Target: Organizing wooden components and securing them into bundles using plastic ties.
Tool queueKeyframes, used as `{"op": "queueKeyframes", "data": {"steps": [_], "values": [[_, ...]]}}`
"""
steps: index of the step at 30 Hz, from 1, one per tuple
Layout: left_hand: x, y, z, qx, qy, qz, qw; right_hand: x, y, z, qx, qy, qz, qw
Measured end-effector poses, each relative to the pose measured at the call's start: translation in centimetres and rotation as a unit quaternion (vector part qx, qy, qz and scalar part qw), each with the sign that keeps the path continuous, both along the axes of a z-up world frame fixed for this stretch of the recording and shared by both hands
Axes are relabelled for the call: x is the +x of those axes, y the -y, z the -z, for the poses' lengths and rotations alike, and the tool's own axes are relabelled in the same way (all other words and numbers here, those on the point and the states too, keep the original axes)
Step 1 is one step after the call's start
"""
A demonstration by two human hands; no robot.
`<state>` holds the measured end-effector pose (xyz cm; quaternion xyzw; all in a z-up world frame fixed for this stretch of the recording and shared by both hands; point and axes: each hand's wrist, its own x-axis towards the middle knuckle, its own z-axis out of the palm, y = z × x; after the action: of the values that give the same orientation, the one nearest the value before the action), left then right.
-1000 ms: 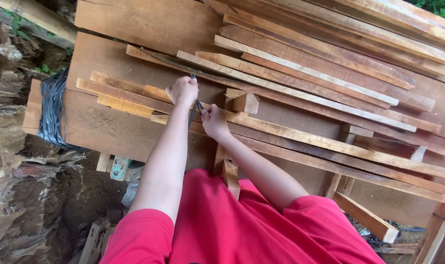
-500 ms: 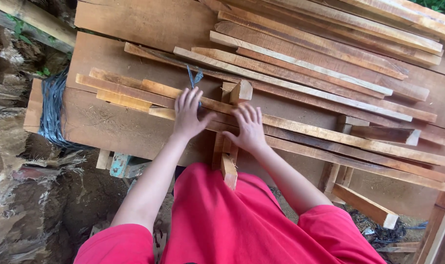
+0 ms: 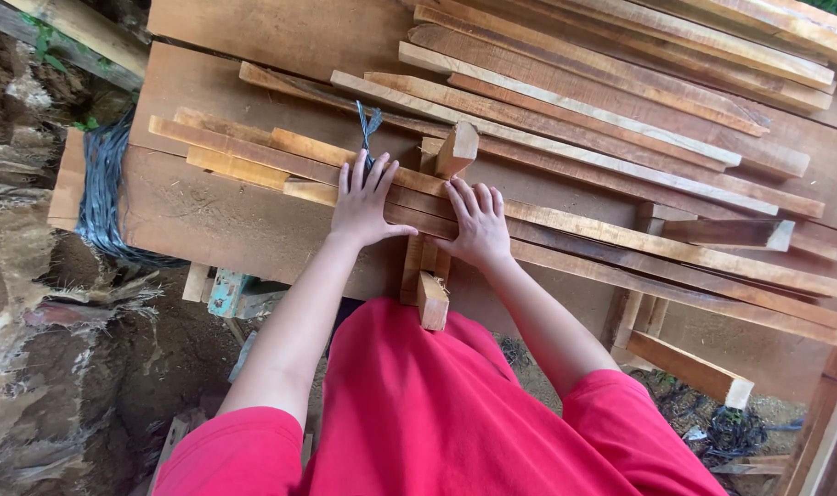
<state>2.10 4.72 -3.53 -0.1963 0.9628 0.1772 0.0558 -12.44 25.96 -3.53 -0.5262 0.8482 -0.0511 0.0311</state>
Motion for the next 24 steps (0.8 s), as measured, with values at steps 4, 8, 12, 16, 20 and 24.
{"op": "queueKeyframes", "data": {"steps": [4, 8, 12, 16, 20, 24], "values": [[0.1, 0.3, 0.9, 0.011, -0.019, -0.004, 1.0, 0.2, 0.0, 0.4, -0.008, -0.01, 0.0, 1.0], [-0.1, 0.4, 1.5, 0.009, -0.045, 0.015, 0.999, 0.1, -0.2, 0.3, -0.003, -0.005, -0.001, 1.0], [0.6, 0.7, 1.6, 0.013, -0.096, 0.026, 0.995, 0.5, -0.1, -1.3, -0.133, 0.003, -0.027, 0.991], [3.7, 2.6, 2.8, 0.001, -0.206, -0.04, 0.978, -0.4, 0.7, 0.0, -0.211, 0.0, -0.071, 0.975], [10.2, 6.1, 4.3, -0.025, -0.243, -0.112, 0.963, 0.7, 5.0, -1.3, -0.204, 0.14, -0.119, 0.962], [16.3, 12.3, 4.9, -0.065, -0.252, -0.127, 0.957, 2.5, 14.3, -3.8, -0.225, 0.164, -0.179, 0.944]]}}
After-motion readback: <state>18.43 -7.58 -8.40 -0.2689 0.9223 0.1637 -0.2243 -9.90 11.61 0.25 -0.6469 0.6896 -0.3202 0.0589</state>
